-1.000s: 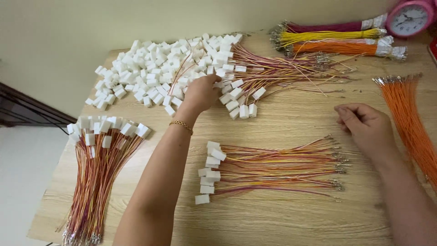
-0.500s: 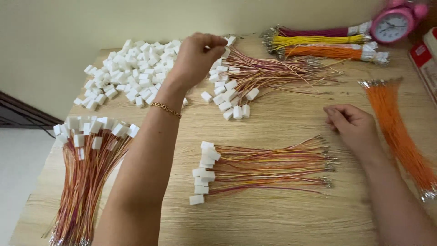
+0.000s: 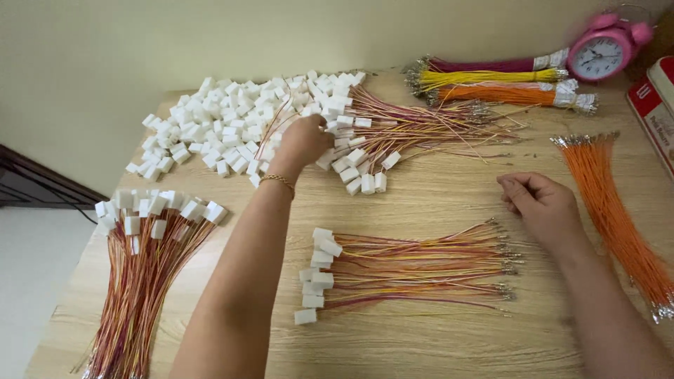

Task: Assemble electrical wire harnesses by inserting colored wires into white plastic connectors.

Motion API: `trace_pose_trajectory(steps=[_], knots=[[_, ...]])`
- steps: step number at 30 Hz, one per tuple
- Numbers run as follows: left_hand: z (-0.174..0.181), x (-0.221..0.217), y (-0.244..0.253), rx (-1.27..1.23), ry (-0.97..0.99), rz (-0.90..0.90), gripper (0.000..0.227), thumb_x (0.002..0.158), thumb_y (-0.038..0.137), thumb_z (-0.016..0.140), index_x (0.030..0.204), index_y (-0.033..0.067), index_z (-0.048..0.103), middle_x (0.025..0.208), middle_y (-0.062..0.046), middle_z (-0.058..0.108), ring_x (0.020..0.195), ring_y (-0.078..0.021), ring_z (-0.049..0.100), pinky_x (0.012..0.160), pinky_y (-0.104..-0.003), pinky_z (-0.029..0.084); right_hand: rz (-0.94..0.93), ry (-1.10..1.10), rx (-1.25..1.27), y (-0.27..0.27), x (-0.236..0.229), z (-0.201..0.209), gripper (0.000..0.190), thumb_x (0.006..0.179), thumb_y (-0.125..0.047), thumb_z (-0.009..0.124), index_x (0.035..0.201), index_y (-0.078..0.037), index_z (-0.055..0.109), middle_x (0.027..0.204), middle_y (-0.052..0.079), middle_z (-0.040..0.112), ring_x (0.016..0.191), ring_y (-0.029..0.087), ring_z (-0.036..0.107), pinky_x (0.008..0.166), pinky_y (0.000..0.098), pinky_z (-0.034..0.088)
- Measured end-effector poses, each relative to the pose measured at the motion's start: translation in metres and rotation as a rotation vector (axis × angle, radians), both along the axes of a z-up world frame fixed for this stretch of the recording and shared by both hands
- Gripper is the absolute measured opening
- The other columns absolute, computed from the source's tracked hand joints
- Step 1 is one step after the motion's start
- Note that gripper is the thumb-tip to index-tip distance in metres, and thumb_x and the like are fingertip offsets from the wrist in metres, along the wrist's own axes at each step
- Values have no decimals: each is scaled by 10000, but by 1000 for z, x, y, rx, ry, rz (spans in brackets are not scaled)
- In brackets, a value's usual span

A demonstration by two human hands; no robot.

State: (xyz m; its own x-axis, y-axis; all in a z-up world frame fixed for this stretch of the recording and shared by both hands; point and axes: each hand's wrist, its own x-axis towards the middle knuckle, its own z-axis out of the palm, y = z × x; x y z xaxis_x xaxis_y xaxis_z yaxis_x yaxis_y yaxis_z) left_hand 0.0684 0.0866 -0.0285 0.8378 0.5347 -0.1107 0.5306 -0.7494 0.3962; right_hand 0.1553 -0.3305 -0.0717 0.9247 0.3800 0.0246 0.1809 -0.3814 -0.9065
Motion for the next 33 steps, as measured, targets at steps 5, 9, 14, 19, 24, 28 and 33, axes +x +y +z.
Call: trace_pose_trajectory(steps=[5, 9, 14, 19, 24, 28, 33], knots=[[-24, 25, -1, 76, -24, -51, 365, 867, 223, 628, 1206, 123, 720, 1079, -155, 743, 950, -359, 703, 820, -467, 580, -10, -7, 0, -3, 3, -4, 200, 1018, -111, 652, 1166, -7, 736, 842, 104, 709, 703, 160, 619, 626, 272, 491], [-46, 28, 21, 29, -7, -139, 426, 872, 341, 714, 1252, 149, 734, 1113, -186, 744, 1117, -412, 687, 962, -551, 546, -40, -105, 116, 0, -3, -8, 168, 1029, -126, 673, 1095, 16, 735, 789, 170, 685, 701, 209, 631, 626, 344, 541], [54, -23, -36, 11, -163, -168, 391, 964, 356, 685, 1206, 58, 758, 963, -204, 768, 983, -454, 710, 842, -580, 532, -1, -61, 217, 4, -3, -8, 158, 969, -131, 708, 1056, -9, 759, 807, 136, 719, 730, 184, 661, 647, 327, 588], [131, -21, -50, 92, -508, -277, 199, 1145, 79, 683, 1247, -90, 660, 999, -240, 713, 804, -288, 698, 654, -407, 589, -15, -104, 32, -10, 27, -10, 161, 952, -196, 703, 1074, -101, 749, 877, 55, 764, 612, 96, 605, 531, 227, 508], [130, -49, 3, -10, -935, -650, 291, 1361, -12, 335, 1580, -202, 364, 1310, -344, 458, 1018, -388, 537, 895, -453, 501, -358, -116, -53, -49, 46, 61, 190, 964, -230, 678, 1120, -128, 716, 1053, 35, 728, 929, 131, 664, 807, 281, 562], [125, -98, -46, 9, -911, -279, 382, 1361, 141, 324, 1421, -159, 552, 1081, -241, 613, 854, -283, 600, 875, -412, 530, -548, 111, -93, -55, 52, 88, 105, 937, -43, 589, 976, -19, 684, 974, 61, 652, 855, 141, 613, 802, 261, 555], [107, -119, -88, -493, -881, -45, 435, 1171, -7, 442, 1605, -28, 468, 965, -133, 567, 886, -216, 599, 733, -321, 545, -512, 155, -642, -68, 133, 43, 254, 952, -248, 713, 926, 2, 752, 823, 145, 719, 726, 250, 686, 820, 376, 572]])
